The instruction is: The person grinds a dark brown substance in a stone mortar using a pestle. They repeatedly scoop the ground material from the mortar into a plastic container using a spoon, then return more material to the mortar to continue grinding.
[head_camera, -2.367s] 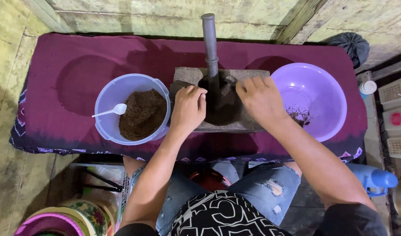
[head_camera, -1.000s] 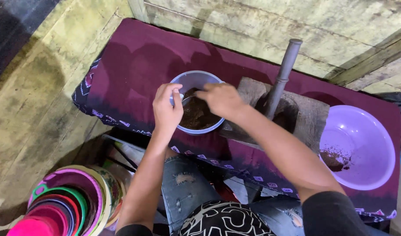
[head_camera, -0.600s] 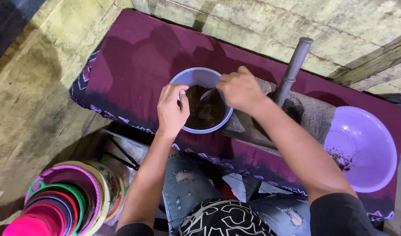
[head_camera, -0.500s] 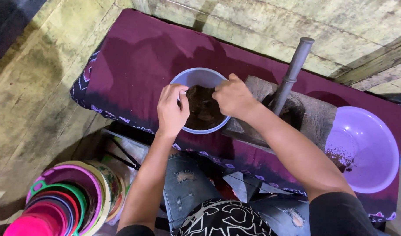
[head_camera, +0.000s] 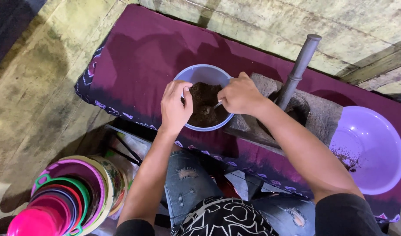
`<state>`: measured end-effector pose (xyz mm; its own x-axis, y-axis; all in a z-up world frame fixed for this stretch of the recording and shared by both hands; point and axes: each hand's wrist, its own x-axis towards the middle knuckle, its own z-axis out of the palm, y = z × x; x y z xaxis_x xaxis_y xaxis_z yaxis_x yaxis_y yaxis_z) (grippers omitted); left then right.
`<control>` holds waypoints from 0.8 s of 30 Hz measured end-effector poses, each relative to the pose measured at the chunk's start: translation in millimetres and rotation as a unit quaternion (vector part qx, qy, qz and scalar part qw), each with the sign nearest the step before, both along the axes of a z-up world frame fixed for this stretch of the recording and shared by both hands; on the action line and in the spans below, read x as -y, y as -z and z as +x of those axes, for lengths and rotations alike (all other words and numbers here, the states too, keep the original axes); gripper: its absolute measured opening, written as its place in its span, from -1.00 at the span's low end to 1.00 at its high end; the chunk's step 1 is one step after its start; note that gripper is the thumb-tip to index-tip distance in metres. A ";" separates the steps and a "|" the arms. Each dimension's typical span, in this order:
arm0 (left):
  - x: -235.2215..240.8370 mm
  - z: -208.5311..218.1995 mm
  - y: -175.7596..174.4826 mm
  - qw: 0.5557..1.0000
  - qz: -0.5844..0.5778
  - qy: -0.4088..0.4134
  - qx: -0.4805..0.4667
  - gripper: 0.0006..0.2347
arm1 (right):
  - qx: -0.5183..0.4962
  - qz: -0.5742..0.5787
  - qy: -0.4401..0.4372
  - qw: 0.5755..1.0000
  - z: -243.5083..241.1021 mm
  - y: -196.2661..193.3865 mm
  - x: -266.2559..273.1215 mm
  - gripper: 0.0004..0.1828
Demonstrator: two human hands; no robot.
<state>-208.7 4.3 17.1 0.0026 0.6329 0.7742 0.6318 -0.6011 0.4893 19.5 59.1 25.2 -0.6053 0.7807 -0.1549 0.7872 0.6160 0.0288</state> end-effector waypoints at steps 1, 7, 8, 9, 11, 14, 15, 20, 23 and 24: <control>0.2 -2.0 -0.5 1.000 0.001 0.000 0.000 -0.89 | 0.000 0.001 0.000 1.000 0.6 -4.7 -1.3 -0.71; -3.6 -0.8 -10.5 0.988 -0.114 0.047 0.091 -0.74 | -0.075 0.055 -0.009 0.996 10.8 -40.6 -9.6 -0.68; -3.7 -0.2 -11.3 0.952 -0.192 0.102 0.213 -0.73 | -0.082 0.064 -0.014 0.995 11.7 -47.2 -13.9 -0.69; -3.6 0.3 -12.2 0.893 -0.265 0.155 0.330 -0.69 | -0.088 0.073 -0.019 0.993 12.4 -53.8 -18.1 -0.70; -7.5 8.2 -15.2 0.818 -0.314 0.178 0.448 -0.64 | -0.109 0.068 -0.024 0.991 15.5 -69.9 -25.6 -0.70; -26.3 17.6 14.5 0.656 -0.341 0.208 0.640 -0.60 | -0.125 0.018 -0.009 0.992 4.0 -114.1 -26.8 -0.67; -33.7 20.5 30.8 0.579 -0.322 0.213 0.718 -0.59 | -0.120 -0.030 0.009 0.992 -2.4 -131.3 -24.9 -0.62; -18.2 37.7 1.9 0.465 -0.371 0.199 0.779 -0.47 | -0.116 -0.014 -0.004 0.993 -8.6 -132.9 -32.1 -0.62; -19.6 45.4 7.3 0.439 -0.367 0.212 0.792 -0.38 | -0.117 -0.033 0.009 0.993 -10.0 -134.0 -27.6 -0.60; -20.4 48.1 8.4 0.431 -0.365 0.214 0.797 -0.34 | -0.124 -0.042 0.014 0.991 -9.1 -134.3 -25.7 -0.58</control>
<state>-160.6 24.7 8.7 0.0727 0.9149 -0.3972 -0.9493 0.1855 0.2536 10.4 84.8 159.5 -0.6107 0.7889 -0.0690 0.7810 0.5855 -0.2174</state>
